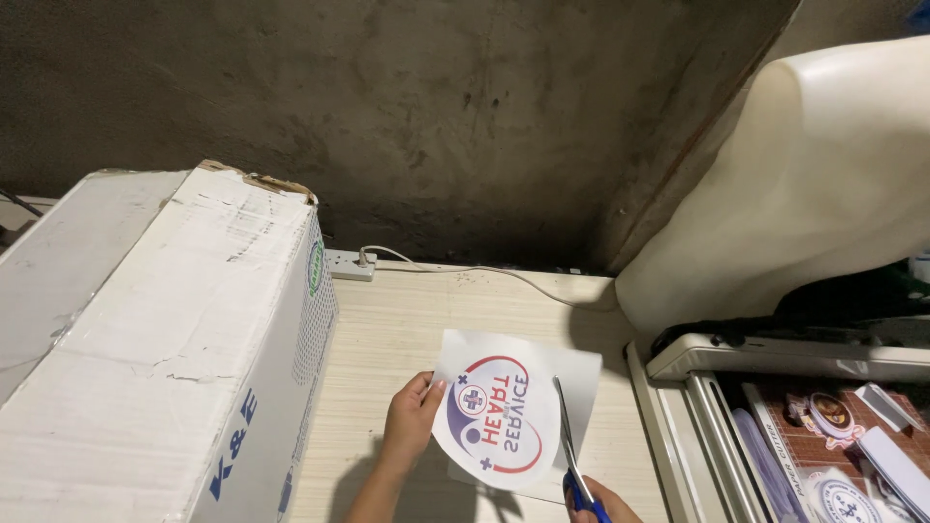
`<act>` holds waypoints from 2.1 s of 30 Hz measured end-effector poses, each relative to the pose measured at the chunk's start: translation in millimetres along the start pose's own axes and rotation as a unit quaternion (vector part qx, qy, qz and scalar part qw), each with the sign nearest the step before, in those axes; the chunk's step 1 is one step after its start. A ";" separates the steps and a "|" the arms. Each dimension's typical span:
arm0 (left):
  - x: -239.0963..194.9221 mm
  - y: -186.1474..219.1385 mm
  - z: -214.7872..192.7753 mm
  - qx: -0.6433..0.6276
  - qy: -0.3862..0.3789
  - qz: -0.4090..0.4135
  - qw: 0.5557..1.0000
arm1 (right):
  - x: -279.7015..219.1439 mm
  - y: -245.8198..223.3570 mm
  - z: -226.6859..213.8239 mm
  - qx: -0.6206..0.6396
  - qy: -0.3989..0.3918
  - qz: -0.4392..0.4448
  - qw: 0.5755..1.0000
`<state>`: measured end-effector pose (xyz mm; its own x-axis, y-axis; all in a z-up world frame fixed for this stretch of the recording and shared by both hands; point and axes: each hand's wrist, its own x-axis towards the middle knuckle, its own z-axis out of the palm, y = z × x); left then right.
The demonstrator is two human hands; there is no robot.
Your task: Cutting out printed stickers from a sheet using scissors.
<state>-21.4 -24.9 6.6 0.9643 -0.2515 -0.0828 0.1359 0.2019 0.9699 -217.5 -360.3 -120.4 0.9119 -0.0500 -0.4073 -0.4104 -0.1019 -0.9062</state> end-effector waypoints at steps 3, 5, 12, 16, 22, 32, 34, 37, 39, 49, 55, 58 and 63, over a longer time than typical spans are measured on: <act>-4.8 19.4 2.9 0.011 -0.021 -0.067 0.997 | -2.6 -17.6 1.0 0.011 -0.019 0.018 1.000; -4.3 18.1 2.3 0.035 -0.034 -0.072 0.996 | -5.0 -27.6 0.4 -0.005 -0.029 0.023 0.999; -1.3 12.6 -0.3 0.073 -0.053 -0.068 0.994 | -4.0 -39.1 -8.7 -0.019 -0.029 0.046 0.998; 4.3 6.5 -4.2 0.023 -0.068 -0.026 0.997 | -2.0 -32.6 -15.4 -0.086 -0.004 0.075 0.993; 5.7 36.1 -2.4 0.076 -0.064 -0.068 0.993 | -1.9 -35.4 -17.8 -0.116 -0.003 0.068 0.991; 28.9 41.7 -4.1 0.111 -0.077 -0.055 0.989 | -19.8 -71.0 -0.1 -0.145 0.011 0.093 0.985; 37.9 41.8 -4.1 0.111 -0.079 -0.053 0.989 | -17.4 -70.1 -0.9 -0.153 0.012 0.083 0.985; 49.1 44.7 -1.2 0.138 -0.083 -0.016 0.987 | -14.2 -66.2 -3.7 -0.164 0.015 0.085 0.983; 55.2 53.1 3.0 0.162 -0.087 -0.020 0.983 | -9.0 -58.6 -8.2 -0.146 0.002 0.074 0.987; 71.6 61.2 18.3 0.162 -0.145 -0.021 0.976 | 2.4 -59.2 -2.7 -0.005 -0.052 -0.007 0.999; 77.5 70.5 23.1 0.214 -0.125 -0.078 0.966 | -7.7 -91.2 3.8 -0.005 -0.033 0.030 0.999; 83.3 68.2 22.0 0.186 -0.145 -0.043 0.971 | -10.0 -98.4 4.7 -0.006 -0.022 0.048 0.999; 88.6 76.0 24.4 0.176 -0.144 -0.057 0.972 | -1.7 -86.1 -2.7 -0.005 -0.021 0.049 0.999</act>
<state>68.8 -55.0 78.5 0.8371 -0.5181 -0.1757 0.1025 -0.1671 0.9806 -183.7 -354.1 -41.5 0.8666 -0.0194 -0.4985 -0.4975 -0.1093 -0.8606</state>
